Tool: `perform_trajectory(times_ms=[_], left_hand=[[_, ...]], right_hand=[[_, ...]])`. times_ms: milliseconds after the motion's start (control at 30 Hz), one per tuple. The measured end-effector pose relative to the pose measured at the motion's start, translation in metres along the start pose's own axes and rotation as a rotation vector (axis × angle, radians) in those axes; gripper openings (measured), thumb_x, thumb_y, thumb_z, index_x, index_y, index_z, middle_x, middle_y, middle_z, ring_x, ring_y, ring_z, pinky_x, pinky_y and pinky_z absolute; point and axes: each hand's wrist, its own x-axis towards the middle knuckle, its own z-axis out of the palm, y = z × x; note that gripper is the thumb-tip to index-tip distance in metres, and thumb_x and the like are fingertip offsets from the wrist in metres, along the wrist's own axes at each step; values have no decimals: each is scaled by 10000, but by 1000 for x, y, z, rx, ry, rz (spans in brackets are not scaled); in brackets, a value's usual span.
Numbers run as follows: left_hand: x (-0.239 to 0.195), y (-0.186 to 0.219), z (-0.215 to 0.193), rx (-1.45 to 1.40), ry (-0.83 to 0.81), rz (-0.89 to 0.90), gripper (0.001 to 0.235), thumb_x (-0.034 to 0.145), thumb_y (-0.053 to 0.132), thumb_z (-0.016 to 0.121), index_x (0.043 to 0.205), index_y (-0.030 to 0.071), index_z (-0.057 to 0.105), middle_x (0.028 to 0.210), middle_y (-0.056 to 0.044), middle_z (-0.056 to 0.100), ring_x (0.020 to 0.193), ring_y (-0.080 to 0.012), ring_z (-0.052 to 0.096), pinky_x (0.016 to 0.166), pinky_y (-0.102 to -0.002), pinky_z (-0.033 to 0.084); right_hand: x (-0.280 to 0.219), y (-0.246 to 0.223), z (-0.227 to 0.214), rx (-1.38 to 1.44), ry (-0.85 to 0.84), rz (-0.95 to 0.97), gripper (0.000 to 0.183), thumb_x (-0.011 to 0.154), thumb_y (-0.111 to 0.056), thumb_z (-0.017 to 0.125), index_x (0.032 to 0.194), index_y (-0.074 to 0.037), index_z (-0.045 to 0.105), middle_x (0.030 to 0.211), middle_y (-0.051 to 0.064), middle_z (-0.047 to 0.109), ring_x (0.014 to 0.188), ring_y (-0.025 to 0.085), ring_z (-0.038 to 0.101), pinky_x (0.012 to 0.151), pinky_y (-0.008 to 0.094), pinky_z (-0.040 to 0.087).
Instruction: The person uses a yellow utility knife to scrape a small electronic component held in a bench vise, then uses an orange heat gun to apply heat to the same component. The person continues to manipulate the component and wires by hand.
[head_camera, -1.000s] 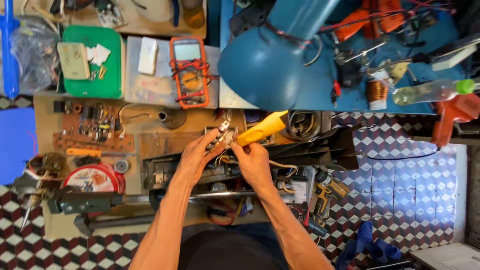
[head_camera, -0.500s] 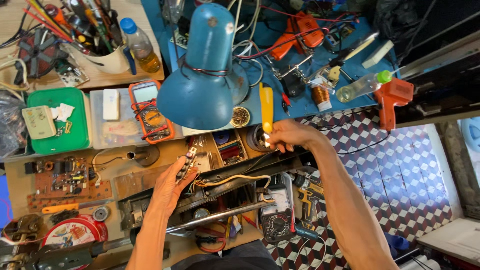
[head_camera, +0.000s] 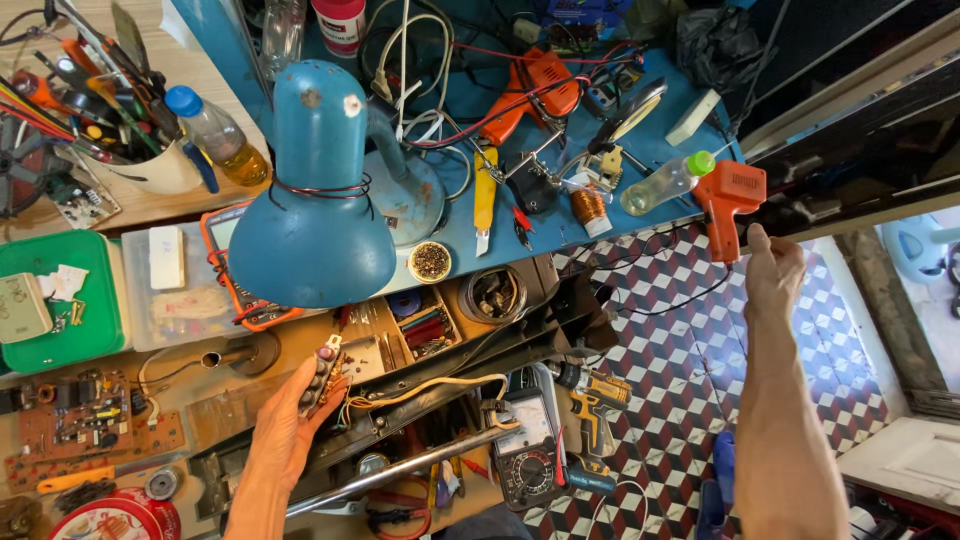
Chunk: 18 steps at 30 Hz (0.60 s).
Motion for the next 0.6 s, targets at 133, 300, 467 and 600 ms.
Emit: perform_trajectory(times_ms=[133, 300, 467, 600], left_hand=[[-1, 1, -4, -29, 1, 24, 444, 929, 304, 669, 1244, -9, 654, 1167, -99, 706, 1055, -222, 692, 1010, -402, 542], [1, -6, -5, -70, 28, 29, 405, 950, 260, 645, 1227, -35, 644, 1185, -127, 703, 1085, -256, 688, 1029, -422, 542], [7, -10, -8, -126, 45, 30, 360, 965, 222, 621, 1221, -31, 635, 1188, -141, 702, 1110, -284, 680, 1036, -442, 530], [11, -5, -6, -110, -5, 45, 347, 959, 200, 615, 1214, -33, 644, 1170, -137, 709, 1095, -280, 686, 1032, -443, 534]], right_hand=[[46, 35, 21, 299, -341, 479, 526, 1001, -473, 661, 1258, -19, 595, 1125, 106, 662, 890, 206, 688, 756, 382, 605], [45, 43, 35, 547, -525, 408, 456, 1036, -381, 698, 1220, 21, 586, 960, 108, 627, 745, 205, 615, 552, 319, 426], [30, 45, 42, 855, -382, 376, 361, 1048, -328, 703, 1171, -5, 600, 871, 81, 583, 674, 166, 554, 517, 275, 398], [17, 47, 22, 919, -129, 417, 328, 1021, -325, 719, 1134, -37, 611, 837, 80, 601, 643, 159, 542, 485, 257, 391]])
